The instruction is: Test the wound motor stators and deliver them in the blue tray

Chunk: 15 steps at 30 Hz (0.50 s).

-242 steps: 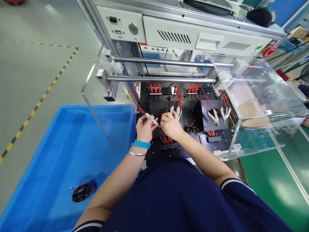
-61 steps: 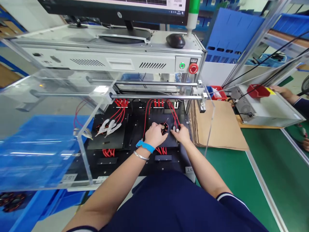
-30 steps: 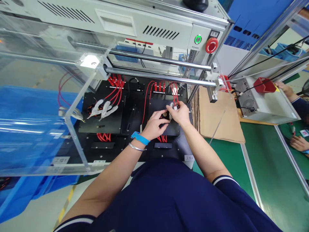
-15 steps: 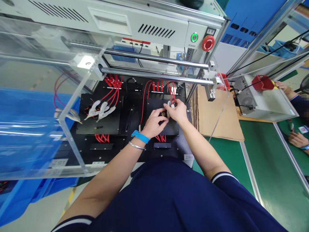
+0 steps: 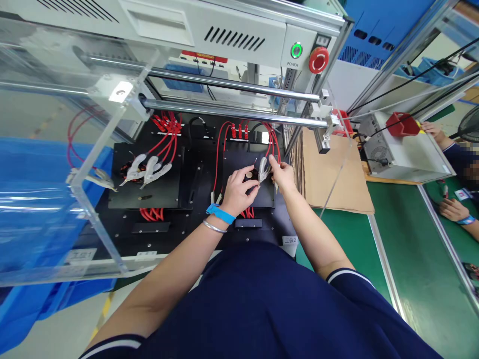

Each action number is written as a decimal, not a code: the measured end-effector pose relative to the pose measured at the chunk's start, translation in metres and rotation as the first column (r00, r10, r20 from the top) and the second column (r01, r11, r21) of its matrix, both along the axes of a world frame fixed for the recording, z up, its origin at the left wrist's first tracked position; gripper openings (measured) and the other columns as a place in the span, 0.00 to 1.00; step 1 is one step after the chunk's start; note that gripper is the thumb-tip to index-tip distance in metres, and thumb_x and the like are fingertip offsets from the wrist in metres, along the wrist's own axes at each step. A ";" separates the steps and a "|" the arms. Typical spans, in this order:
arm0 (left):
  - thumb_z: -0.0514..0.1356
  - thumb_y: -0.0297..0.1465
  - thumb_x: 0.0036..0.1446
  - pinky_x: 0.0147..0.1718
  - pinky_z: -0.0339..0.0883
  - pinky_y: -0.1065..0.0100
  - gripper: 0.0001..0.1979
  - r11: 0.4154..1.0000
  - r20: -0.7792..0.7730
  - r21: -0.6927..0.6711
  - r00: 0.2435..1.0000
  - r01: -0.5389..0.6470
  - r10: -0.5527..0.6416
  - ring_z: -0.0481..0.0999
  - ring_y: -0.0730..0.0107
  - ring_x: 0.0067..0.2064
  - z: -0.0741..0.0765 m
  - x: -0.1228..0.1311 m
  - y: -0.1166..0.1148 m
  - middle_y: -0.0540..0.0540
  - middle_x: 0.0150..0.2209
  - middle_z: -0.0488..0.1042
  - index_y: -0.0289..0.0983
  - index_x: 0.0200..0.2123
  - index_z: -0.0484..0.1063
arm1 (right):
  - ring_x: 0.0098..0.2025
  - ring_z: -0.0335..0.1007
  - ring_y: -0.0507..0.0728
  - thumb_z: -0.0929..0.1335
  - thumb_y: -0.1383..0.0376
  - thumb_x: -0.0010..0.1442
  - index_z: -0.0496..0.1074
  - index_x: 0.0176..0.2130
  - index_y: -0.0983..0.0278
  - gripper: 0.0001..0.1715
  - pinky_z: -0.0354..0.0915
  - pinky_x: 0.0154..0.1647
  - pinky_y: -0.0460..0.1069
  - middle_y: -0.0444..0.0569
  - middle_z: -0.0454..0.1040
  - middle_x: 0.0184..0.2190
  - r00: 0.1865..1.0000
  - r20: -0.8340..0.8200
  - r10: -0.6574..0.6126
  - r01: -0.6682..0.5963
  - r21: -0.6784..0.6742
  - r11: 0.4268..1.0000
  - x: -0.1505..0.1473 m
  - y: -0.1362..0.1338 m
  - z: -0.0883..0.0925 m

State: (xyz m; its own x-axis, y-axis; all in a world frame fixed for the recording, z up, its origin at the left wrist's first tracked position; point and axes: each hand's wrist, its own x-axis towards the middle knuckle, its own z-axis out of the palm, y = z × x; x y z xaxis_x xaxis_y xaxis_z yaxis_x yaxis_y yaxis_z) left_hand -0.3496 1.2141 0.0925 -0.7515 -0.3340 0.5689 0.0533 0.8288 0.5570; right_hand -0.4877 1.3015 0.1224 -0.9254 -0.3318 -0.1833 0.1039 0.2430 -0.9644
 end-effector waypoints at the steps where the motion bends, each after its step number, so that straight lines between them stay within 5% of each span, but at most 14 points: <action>1: 0.60 0.29 0.55 0.50 0.62 0.53 0.05 1.000 -0.001 -0.012 1.000 -0.004 0.004 0.66 0.56 0.53 0.000 -0.001 0.001 0.44 0.56 0.67 0.40 0.34 0.77 | 0.16 0.55 0.46 0.69 0.43 0.48 0.61 0.25 0.62 0.27 0.54 0.17 0.43 0.40 0.66 0.19 0.997 0.052 -0.049 0.052 -0.048 0.997 -0.001 0.000 -0.001; 7: 0.61 0.29 0.54 0.49 0.61 0.52 0.04 0.999 0.031 -0.042 0.999 -0.018 0.020 0.67 0.56 0.51 0.001 -0.006 0.004 0.45 0.55 0.68 0.41 0.31 0.77 | 0.14 0.52 0.45 0.68 0.51 0.55 0.57 0.27 0.61 0.21 0.50 0.12 0.42 0.36 0.62 0.17 0.931 0.276 -0.237 0.295 -0.191 0.936 -0.001 -0.010 0.004; 15: 0.62 0.30 0.54 0.50 0.59 0.51 0.03 0.997 0.024 -0.075 0.999 -0.032 0.034 0.66 0.54 0.53 0.000 -0.012 0.008 0.44 0.54 0.68 0.40 0.29 0.76 | 0.14 0.53 0.46 0.67 0.56 0.58 0.54 0.27 0.60 0.19 0.51 0.14 0.42 0.34 0.58 0.17 0.889 0.338 -0.309 0.406 -0.269 0.874 0.002 -0.016 0.001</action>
State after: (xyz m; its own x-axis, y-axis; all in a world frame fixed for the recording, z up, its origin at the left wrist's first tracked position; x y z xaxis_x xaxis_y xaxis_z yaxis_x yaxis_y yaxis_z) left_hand -0.3615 1.2220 0.0930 -0.7552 -0.3164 0.5740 0.0116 0.8692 0.4944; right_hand -0.4859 1.2858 0.1233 -0.9185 -0.0728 -0.3886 0.3953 -0.1824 -0.9003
